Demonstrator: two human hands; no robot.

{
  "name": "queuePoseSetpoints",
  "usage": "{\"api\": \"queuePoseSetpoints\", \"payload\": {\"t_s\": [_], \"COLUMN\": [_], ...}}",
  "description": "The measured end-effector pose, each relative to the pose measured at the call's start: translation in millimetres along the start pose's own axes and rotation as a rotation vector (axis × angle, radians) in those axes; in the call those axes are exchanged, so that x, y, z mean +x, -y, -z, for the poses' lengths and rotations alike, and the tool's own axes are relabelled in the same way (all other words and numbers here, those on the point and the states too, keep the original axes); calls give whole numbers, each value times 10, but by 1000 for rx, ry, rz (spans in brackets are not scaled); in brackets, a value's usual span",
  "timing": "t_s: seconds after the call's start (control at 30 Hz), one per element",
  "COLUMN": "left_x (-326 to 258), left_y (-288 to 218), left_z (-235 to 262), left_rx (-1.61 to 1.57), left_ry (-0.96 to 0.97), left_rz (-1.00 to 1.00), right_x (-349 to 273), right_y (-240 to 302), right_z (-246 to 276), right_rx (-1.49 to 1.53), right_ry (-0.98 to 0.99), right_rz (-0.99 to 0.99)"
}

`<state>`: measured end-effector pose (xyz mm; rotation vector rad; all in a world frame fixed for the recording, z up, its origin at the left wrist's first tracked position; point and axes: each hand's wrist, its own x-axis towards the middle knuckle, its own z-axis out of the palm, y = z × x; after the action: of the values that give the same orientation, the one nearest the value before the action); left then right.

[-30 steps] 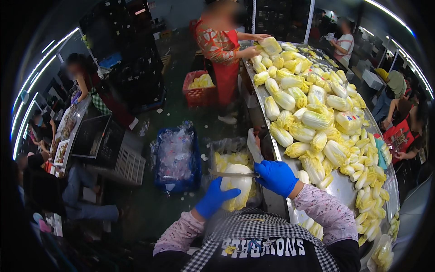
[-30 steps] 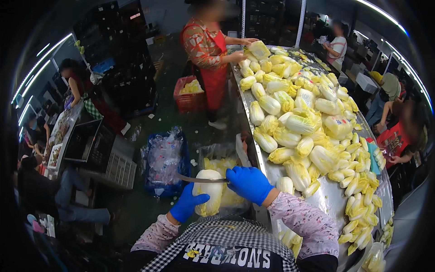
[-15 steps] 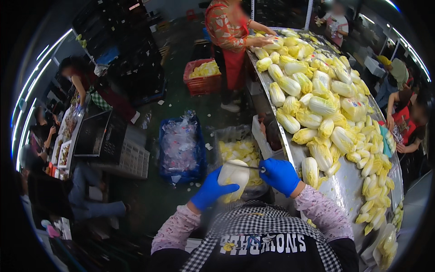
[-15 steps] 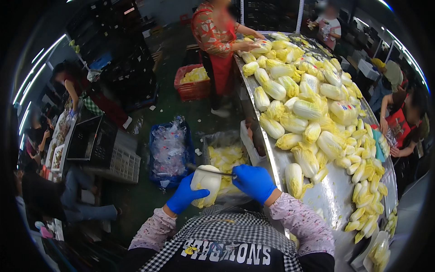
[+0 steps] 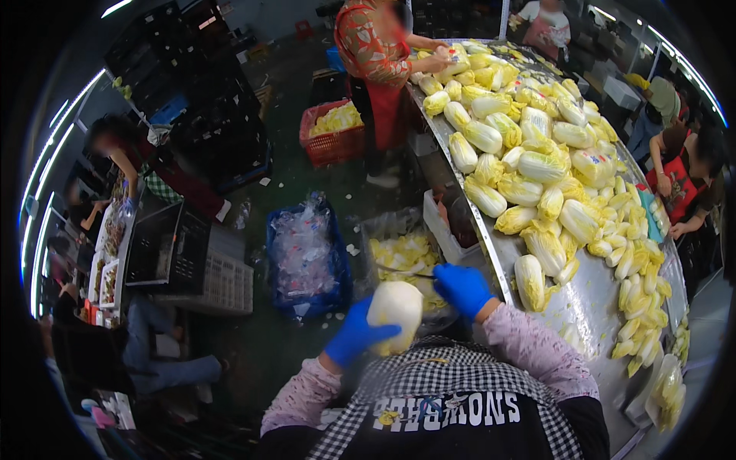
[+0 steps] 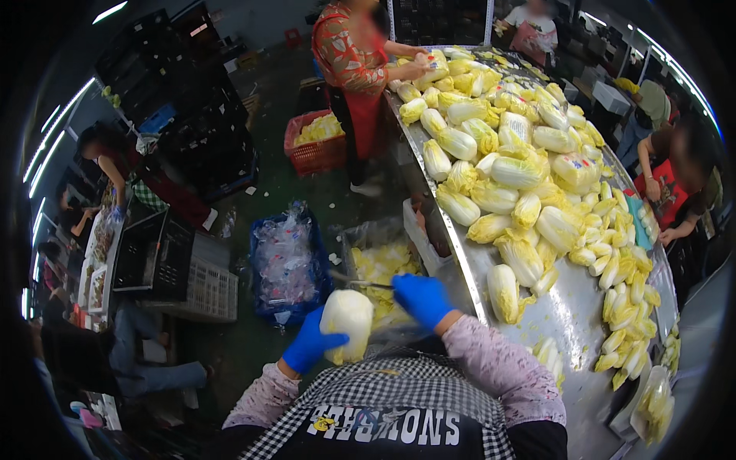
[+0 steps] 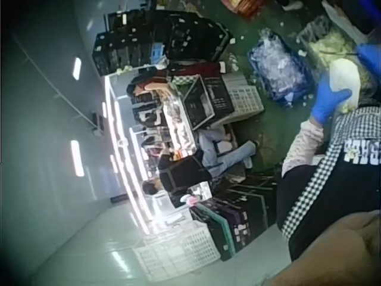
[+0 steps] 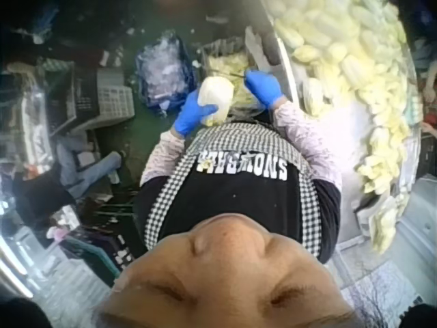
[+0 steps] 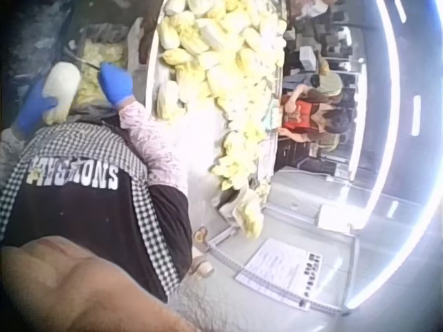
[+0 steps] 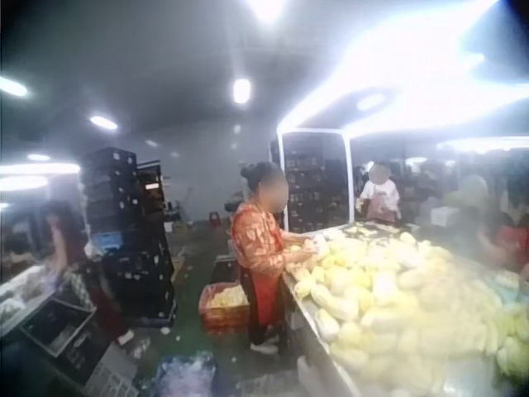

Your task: The person trims the base of napa cabbage heads using a knife and places the trimmed pieces into a bin. The person works at a large metal table with many cabbage heads, wearing blue gloves and an apron.

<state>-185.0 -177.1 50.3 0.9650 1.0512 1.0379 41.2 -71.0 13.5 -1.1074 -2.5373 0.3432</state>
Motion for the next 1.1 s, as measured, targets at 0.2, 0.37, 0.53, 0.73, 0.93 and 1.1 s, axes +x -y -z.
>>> {"api": "queuePoseSetpoints", "payload": {"t_s": [0.2,0.37,0.53,0.73,0.93,1.1], "left_x": [58,122,143,139,6,191], "left_y": [-171,25,-17,100,-5,-33], "left_z": [94,150,98,68,-41,-106], "left_rx": [91,171,161,82,102,237], "left_ry": [-3,-17,17,-15,41,-90], "left_rz": [-46,-23,-37,33,-75,-149], "right_x": [-249,-31,-19,-55,-758,-480], "right_y": [-216,344,305,100,-912,-421], "right_z": [-345,400,427,50,-1153,-477], "right_rx": [134,47,-43,41,25,580], "right_ry": [-24,-11,22,14,449,240], "right_rz": [-186,93,154,83,-354,-661]}}
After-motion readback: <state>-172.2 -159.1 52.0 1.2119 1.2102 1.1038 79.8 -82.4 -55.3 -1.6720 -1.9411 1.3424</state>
